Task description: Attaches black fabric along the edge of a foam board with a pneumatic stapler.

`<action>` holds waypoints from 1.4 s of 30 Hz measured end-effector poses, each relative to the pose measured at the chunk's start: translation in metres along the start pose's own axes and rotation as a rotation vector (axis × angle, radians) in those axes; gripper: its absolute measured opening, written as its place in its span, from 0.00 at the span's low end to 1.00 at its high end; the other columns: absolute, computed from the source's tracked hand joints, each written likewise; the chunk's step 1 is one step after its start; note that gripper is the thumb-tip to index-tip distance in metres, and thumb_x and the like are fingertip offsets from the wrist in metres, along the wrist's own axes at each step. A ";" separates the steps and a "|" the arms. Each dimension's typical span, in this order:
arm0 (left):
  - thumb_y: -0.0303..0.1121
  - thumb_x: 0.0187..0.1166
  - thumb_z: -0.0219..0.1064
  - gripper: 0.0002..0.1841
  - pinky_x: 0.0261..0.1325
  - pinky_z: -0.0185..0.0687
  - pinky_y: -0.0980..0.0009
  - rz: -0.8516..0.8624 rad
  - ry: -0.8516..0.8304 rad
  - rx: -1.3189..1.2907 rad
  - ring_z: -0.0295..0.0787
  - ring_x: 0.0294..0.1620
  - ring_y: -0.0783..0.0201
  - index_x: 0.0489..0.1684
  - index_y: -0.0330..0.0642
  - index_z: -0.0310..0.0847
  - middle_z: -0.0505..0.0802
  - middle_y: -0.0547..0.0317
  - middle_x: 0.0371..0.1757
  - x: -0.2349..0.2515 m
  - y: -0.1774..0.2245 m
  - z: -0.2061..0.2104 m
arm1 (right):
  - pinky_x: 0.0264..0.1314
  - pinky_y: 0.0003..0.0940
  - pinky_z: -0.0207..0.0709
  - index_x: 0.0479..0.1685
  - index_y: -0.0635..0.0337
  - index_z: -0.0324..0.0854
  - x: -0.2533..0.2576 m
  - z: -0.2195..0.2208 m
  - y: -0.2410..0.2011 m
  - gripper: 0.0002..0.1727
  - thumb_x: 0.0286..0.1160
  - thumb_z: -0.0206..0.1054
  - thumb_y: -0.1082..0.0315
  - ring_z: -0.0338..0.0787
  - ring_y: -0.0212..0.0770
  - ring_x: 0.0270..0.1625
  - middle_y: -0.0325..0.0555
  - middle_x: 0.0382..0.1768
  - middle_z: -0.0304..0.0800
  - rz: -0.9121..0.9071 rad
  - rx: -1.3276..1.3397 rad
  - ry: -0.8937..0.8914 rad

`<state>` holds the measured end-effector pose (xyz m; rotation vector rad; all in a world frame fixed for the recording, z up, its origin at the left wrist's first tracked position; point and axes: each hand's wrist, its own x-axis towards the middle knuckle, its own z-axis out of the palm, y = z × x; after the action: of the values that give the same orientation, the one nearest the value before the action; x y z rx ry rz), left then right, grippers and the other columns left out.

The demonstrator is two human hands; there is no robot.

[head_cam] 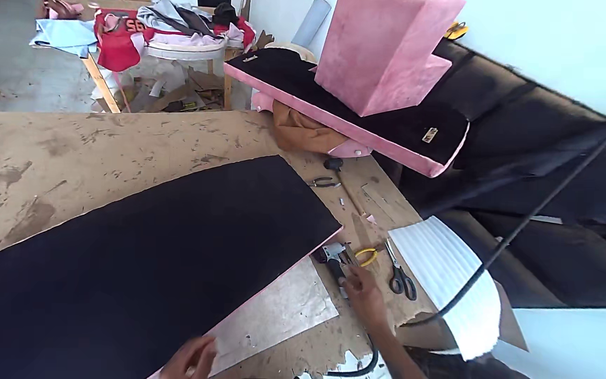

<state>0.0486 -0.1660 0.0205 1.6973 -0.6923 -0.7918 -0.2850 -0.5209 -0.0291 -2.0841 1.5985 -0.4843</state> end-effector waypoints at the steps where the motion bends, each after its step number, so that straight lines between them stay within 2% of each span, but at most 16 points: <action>1: 0.36 0.83 0.69 0.12 0.50 0.94 0.65 0.082 -0.020 0.137 0.93 0.41 0.67 0.54 0.40 0.92 0.96 0.57 0.45 0.022 0.010 0.021 | 0.69 0.54 0.84 0.76 0.49 0.81 -0.008 0.011 0.006 0.33 0.68 0.78 0.50 0.88 0.48 0.67 0.51 0.70 0.85 -0.031 -0.079 -0.009; 3: 0.45 0.81 0.70 0.12 0.56 0.92 0.71 0.277 -0.023 0.365 0.91 0.49 0.74 0.51 0.53 0.94 0.95 0.68 0.47 0.071 0.024 0.076 | 0.75 0.58 0.77 0.77 0.43 0.80 -0.009 0.026 0.015 0.38 0.62 0.81 0.48 0.83 0.51 0.74 0.46 0.73 0.83 -0.074 -0.247 -0.029; 6: 0.54 0.81 0.65 0.17 0.72 0.80 0.64 0.433 -0.103 0.624 0.84 0.65 0.66 0.58 0.62 0.92 0.92 0.69 0.55 0.138 0.039 0.169 | 0.69 0.61 0.78 0.82 0.39 0.74 0.006 0.025 0.022 0.40 0.61 0.80 0.53 0.87 0.51 0.69 0.44 0.71 0.86 -0.077 -0.368 -0.099; 9: 0.56 0.82 0.63 0.21 0.70 0.77 0.57 0.411 -0.210 0.831 0.81 0.68 0.60 0.68 0.67 0.87 0.89 0.67 0.64 0.181 0.044 0.247 | 0.67 0.59 0.81 0.86 0.38 0.71 0.017 0.008 0.031 0.43 0.63 0.78 0.53 0.89 0.51 0.65 0.45 0.70 0.86 -0.069 -0.345 -0.231; 12: 0.55 0.84 0.60 0.19 0.67 0.76 0.57 0.376 -0.195 0.941 0.80 0.66 0.60 0.66 0.68 0.88 0.88 0.68 0.63 0.209 0.033 0.289 | 0.66 0.49 0.85 0.77 0.40 0.80 0.034 -0.015 0.045 0.31 0.71 0.74 0.51 0.88 0.44 0.66 0.43 0.67 0.86 -0.173 -0.172 -0.237; 16: 0.45 0.89 0.57 0.15 0.64 0.81 0.61 0.463 -0.119 0.913 0.85 0.61 0.64 0.55 0.64 0.93 0.92 0.70 0.54 0.211 0.024 0.300 | 0.72 0.43 0.81 0.59 0.41 0.92 0.097 -0.024 0.028 0.15 0.80 0.68 0.51 0.84 0.38 0.70 0.35 0.60 0.90 -0.504 0.049 -0.120; 18: 0.42 0.87 0.59 0.13 0.62 0.82 0.63 0.517 -0.052 0.910 0.85 0.58 0.64 0.50 0.59 0.94 0.92 0.68 0.52 0.212 0.020 0.305 | 0.80 0.47 0.74 0.59 0.37 0.91 0.133 -0.010 0.014 0.14 0.81 0.68 0.51 0.77 0.37 0.78 0.29 0.65 0.87 -0.647 0.038 -0.133; 21: 0.43 0.86 0.61 0.12 0.58 0.83 0.65 0.586 0.044 0.911 0.86 0.55 0.65 0.49 0.58 0.94 0.92 0.67 0.50 0.209 0.016 0.312 | 0.93 0.57 0.54 0.65 0.34 0.89 0.177 0.013 0.001 0.17 0.82 0.65 0.52 0.60 0.40 0.91 0.28 0.79 0.78 -0.885 -0.042 -0.233; 23: 0.42 0.85 0.63 0.10 0.56 0.82 0.65 0.605 0.093 0.905 0.86 0.54 0.66 0.47 0.58 0.94 0.92 0.68 0.49 0.208 0.018 0.316 | 0.96 0.58 0.49 0.64 0.37 0.91 0.193 0.019 0.004 0.16 0.84 0.64 0.54 0.59 0.39 0.92 0.28 0.81 0.77 -0.990 -0.041 -0.283; 25: 0.43 0.83 0.64 0.10 0.57 0.80 0.64 0.563 0.118 0.930 0.85 0.56 0.66 0.48 0.59 0.93 0.92 0.69 0.51 0.209 0.021 0.320 | 0.96 0.55 0.53 0.58 0.42 0.93 0.199 0.019 0.006 0.15 0.84 0.62 0.60 0.65 0.38 0.90 0.28 0.77 0.82 -1.060 -0.006 -0.295; 28: 0.46 0.86 0.61 0.14 0.59 0.78 0.61 0.499 0.090 1.000 0.83 0.59 0.64 0.60 0.62 0.91 0.90 0.69 0.56 0.211 0.027 0.326 | 0.93 0.49 0.59 0.52 0.49 0.93 0.202 0.018 0.004 0.13 0.83 0.62 0.65 0.76 0.34 0.83 0.29 0.68 0.89 -1.096 0.041 -0.301; 34: 0.37 0.84 0.64 0.10 0.54 0.78 0.65 0.624 0.127 0.904 0.85 0.49 0.66 0.45 0.55 0.95 0.91 0.68 0.42 0.217 0.023 0.335 | 0.88 0.45 0.68 0.38 0.51 0.92 0.208 0.023 0.003 0.06 0.76 0.68 0.68 0.82 0.36 0.76 0.31 0.57 0.94 -1.077 0.178 -0.309; 36: 0.36 0.83 0.66 0.09 0.54 0.79 0.65 0.641 0.123 0.853 0.86 0.50 0.66 0.44 0.54 0.95 0.92 0.67 0.42 0.217 0.020 0.335 | 0.91 0.46 0.65 0.42 0.51 0.92 0.208 0.023 0.003 0.07 0.77 0.67 0.69 0.78 0.37 0.81 0.31 0.62 0.92 -1.051 0.195 -0.357; 38: 0.35 0.83 0.67 0.09 0.55 0.82 0.66 0.665 0.106 0.786 0.86 0.50 0.65 0.45 0.52 0.95 0.92 0.66 0.42 0.219 0.016 0.331 | 0.94 0.49 0.60 0.55 0.50 0.93 0.207 0.025 0.006 0.13 0.81 0.64 0.68 0.72 0.38 0.86 0.31 0.71 0.87 -1.046 0.205 -0.387; 39: 0.34 0.83 0.67 0.08 0.56 0.83 0.67 0.681 0.090 0.745 0.87 0.51 0.65 0.45 0.51 0.95 0.92 0.65 0.43 0.220 0.013 0.329 | 0.95 0.50 0.59 0.57 0.51 0.93 0.207 0.028 0.008 0.14 0.82 0.63 0.69 0.73 0.39 0.86 0.32 0.71 0.88 -1.055 0.247 -0.382; 42: 0.33 0.82 0.69 0.07 0.59 0.86 0.69 0.716 0.033 0.627 0.88 0.52 0.65 0.45 0.48 0.95 0.92 0.63 0.43 0.223 0.010 0.326 | 0.92 0.54 0.65 0.51 0.55 0.94 0.212 0.035 0.020 0.12 0.80 0.64 0.73 0.81 0.42 0.79 0.38 0.66 0.92 -1.086 0.452 -0.405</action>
<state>-0.0748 -0.5306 -0.0680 1.7918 -1.5215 -0.0259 -0.2267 -0.7246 -0.0703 -2.2998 0.0144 -0.6181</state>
